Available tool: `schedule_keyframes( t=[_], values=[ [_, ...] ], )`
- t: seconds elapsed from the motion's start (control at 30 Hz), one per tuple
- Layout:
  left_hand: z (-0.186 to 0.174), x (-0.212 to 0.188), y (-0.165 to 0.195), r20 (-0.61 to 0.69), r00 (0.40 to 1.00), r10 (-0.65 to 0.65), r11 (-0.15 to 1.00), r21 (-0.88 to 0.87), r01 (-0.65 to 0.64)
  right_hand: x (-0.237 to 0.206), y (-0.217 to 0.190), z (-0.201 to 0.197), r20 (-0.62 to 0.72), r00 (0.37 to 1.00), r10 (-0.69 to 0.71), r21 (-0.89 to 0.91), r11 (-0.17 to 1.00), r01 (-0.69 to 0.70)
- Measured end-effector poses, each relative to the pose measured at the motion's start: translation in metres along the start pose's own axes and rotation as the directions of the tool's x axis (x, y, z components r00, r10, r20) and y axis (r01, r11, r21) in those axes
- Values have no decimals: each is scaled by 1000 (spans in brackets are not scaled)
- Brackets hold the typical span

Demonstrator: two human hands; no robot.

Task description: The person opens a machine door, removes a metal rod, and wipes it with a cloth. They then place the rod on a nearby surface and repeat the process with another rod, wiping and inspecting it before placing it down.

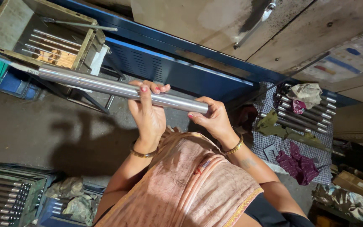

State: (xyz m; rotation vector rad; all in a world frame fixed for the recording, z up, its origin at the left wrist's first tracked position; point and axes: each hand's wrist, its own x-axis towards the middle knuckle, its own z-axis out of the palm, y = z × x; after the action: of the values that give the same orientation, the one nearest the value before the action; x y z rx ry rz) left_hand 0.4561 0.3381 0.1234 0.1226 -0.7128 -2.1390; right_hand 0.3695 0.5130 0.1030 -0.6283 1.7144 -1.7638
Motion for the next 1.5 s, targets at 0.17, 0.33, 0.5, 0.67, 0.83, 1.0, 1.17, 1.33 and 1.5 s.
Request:
schedule_keyframes(
  t=[0.17,0.33,0.5,0.67,0.83,1.0,1.17,1.33,1.5],
  values=[
    [5,-7,6,21,1000,-14,999,44,13,-5,-8,-2,-5,998,-57,-65,996,57],
    [6,-11,19,214,977,3,993,111,-28,-6,-16,-2,-15,991,-132,-53,990,131],
    [5,-7,30,300,950,-80,996,64,63,-7,-25,-4,-1,984,-177,-29,984,177],
    [3,-7,27,316,945,-83,996,50,70,-11,-35,-7,-25,964,-267,-105,959,263],
    [-2,-8,24,296,951,-85,993,98,59,-10,-39,-9,-20,955,-296,-70,953,294],
    [-4,-8,21,240,969,-57,975,223,2,-11,-39,-12,-14,929,-369,-175,916,361],
    [0,-10,21,161,984,-74,967,252,31,-11,-44,-10,-14,885,-465,-236,862,449],
    [3,-8,20,111,991,-80,962,270,47,-9,-55,-5,69,752,-656,-534,613,583],
    [4,-5,17,148,985,-88,963,264,47,-10,-55,-8,94,753,-652,-566,587,579]
  ],
)
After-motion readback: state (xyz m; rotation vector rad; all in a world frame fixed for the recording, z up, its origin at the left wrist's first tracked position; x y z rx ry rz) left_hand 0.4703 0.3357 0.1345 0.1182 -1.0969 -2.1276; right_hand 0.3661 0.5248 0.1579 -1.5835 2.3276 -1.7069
